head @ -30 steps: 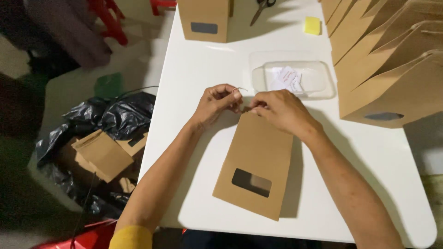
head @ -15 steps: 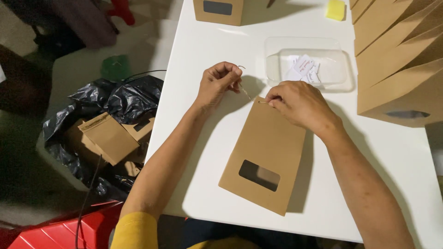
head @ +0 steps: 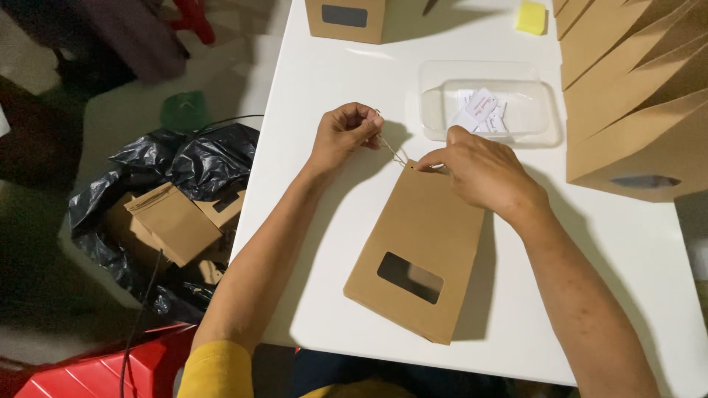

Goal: Threading string handles through pre-punched holes in paper gift bags at a workstation.

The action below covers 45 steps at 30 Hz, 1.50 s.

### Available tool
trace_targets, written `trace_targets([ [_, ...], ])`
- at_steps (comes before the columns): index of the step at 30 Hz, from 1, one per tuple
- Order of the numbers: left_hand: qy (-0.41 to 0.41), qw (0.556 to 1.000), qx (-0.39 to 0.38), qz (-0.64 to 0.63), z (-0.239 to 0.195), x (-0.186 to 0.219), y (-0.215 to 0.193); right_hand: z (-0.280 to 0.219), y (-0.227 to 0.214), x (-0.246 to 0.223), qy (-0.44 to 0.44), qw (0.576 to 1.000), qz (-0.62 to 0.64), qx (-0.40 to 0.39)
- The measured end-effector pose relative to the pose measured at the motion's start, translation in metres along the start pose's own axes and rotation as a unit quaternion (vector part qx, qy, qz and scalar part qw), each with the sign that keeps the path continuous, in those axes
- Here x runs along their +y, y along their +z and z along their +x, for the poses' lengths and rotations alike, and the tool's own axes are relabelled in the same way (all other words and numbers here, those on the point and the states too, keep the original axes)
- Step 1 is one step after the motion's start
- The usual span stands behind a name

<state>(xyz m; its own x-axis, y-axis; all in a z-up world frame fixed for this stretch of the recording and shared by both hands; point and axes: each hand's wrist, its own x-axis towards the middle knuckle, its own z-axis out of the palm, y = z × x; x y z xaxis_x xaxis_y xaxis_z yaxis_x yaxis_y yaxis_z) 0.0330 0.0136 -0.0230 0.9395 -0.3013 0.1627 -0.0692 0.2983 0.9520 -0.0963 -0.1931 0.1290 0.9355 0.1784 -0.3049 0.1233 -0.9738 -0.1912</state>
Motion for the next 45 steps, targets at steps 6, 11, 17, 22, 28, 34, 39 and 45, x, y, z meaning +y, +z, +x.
trace_targets([
  [6,0.028,0.997,-0.024,0.074,0.001,0.005,-0.007,-0.002,-0.003,-0.002,0.026,0.998,-0.036,-0.049],
  [11,0.044,0.991,-0.028,0.121,0.0,0.0,-0.007,-0.009,-0.008,-0.003,0.038,0.995,-0.056,-0.07],
  [17,0.055,0.987,-0.017,0.148,0.001,0.001,-0.011,-0.008,-0.011,0.001,0.047,0.994,-0.067,-0.077],
  [22,0.056,0.986,-0.011,0.156,-0.006,0.015,-0.005,-0.003,-0.009,0.023,0.066,0.991,-0.096,-0.057],
  [28,-0.001,0.983,-0.002,0.185,-0.013,0.032,0.002,-0.021,-0.034,0.024,0.129,0.986,-0.095,-0.05],
  [34,-0.01,0.982,-0.003,0.189,-0.014,0.036,0.004,-0.032,-0.049,0.04,0.144,0.986,-0.082,-0.008],
  [39,0.095,0.941,0.056,0.321,-0.014,0.035,0.006,-0.04,-0.053,0.05,0.062,0.996,-0.02,0.055],
  [45,0.292,0.855,-0.113,0.413,-0.045,0.077,0.069,-0.053,-0.059,0.037,0.017,0.995,0.064,0.069],
])
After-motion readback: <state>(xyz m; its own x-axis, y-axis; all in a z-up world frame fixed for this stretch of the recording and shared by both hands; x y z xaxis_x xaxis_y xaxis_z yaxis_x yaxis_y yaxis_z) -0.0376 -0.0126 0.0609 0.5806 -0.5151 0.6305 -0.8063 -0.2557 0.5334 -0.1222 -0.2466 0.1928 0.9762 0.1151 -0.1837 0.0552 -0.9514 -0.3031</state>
